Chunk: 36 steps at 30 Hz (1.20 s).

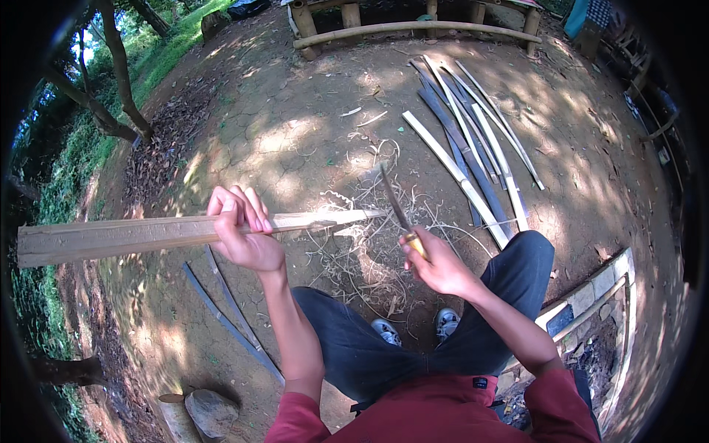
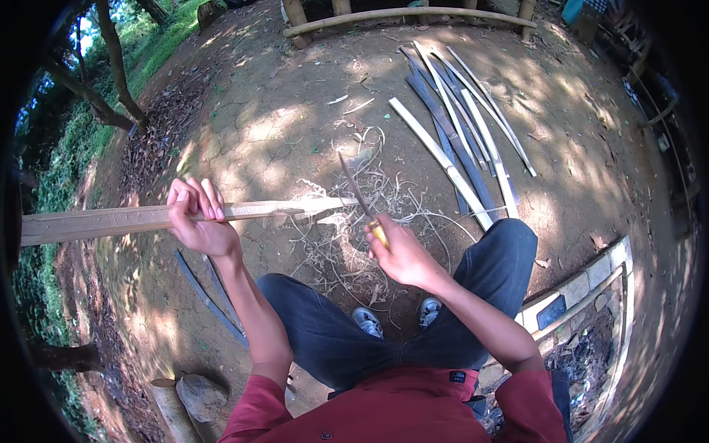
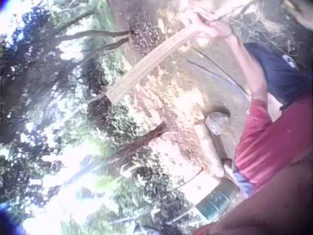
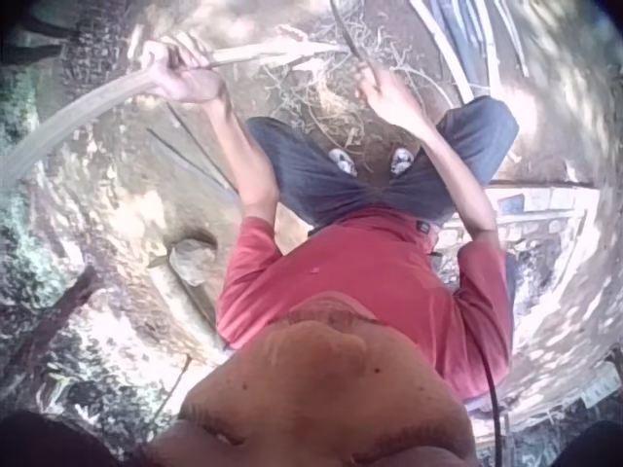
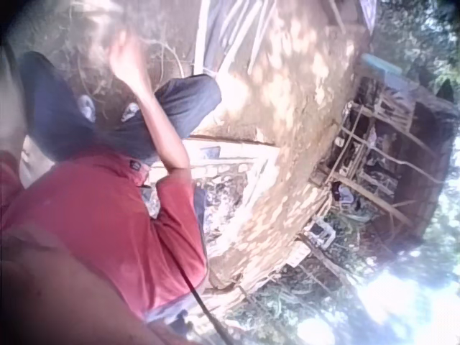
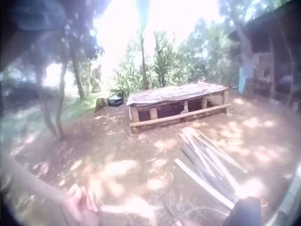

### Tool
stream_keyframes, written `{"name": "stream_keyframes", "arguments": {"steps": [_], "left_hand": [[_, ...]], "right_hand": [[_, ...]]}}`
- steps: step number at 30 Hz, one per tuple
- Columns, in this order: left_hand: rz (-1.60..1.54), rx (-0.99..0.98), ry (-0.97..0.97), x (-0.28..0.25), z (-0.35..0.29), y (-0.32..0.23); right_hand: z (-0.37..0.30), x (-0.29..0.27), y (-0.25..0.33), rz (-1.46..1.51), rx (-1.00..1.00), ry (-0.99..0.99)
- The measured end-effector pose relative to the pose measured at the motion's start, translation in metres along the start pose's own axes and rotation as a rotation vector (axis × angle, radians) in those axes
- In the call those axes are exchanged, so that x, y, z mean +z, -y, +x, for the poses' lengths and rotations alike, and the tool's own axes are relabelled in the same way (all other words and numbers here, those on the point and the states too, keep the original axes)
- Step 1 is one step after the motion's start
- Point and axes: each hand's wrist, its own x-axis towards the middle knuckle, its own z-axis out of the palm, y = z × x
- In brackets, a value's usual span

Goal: The person shaves a long strip of bamboo using a knife. They hold the bamboo with one hand and scrape the blade along its length to remove thin layers of wood, periodically rotating the piece to work on different sides.

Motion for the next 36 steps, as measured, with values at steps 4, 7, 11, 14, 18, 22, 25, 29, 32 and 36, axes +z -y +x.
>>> {"name": "stream_keyframes", "arguments": {"steps": [4,7,11,14,18,22,25,29,32,36], "left_hand": [[-0.024,-0.030,-0.008,0.000,-0.003,0.014],[-0.029,-0.042,0.023,-0.003,-0.005,0.023],[-0.140,-0.063,0.040,0.002,-0.009,0.028],[-0.164,-0.057,0.023,0.001,-0.014,0.029],[-0.193,-0.078,0.093,-0.010,-0.004,0.034],[-0.254,-0.111,0.181,0.000,-0.005,0.034],[-0.333,-0.102,0.272,0.027,-0.015,0.038],[-0.236,-0.120,0.204,0.025,-0.013,0.041],[-0.262,-0.131,0.252,0.022,-0.004,0.039],[-0.183,-0.111,0.223,0.029,-0.003,0.038]], "right_hand": [[0.050,0.046,0.003,-0.204,-0.051,0.053],[0.057,0.074,0.004,-0.203,-0.131,-0.019],[0.061,0.070,0.005,-0.301,-0.110,-0.031],[0.082,0.070,-0.081,-0.147,0.157,0.102],[0.084,0.065,-0.054,-0.329,-0.110,-0.034],[0.079,0.068,-0.015,-0.293,-0.032,-0.046],[0.103,0.071,-0.180,-0.471,0.147,-0.185],[0.096,0.062,-0.161,-0.328,0.276,-0.046],[0.086,0.041,-0.053,-0.092,0.236,-0.022],[0.073,0.054,-0.046,-0.033,-0.199,-0.159]]}}
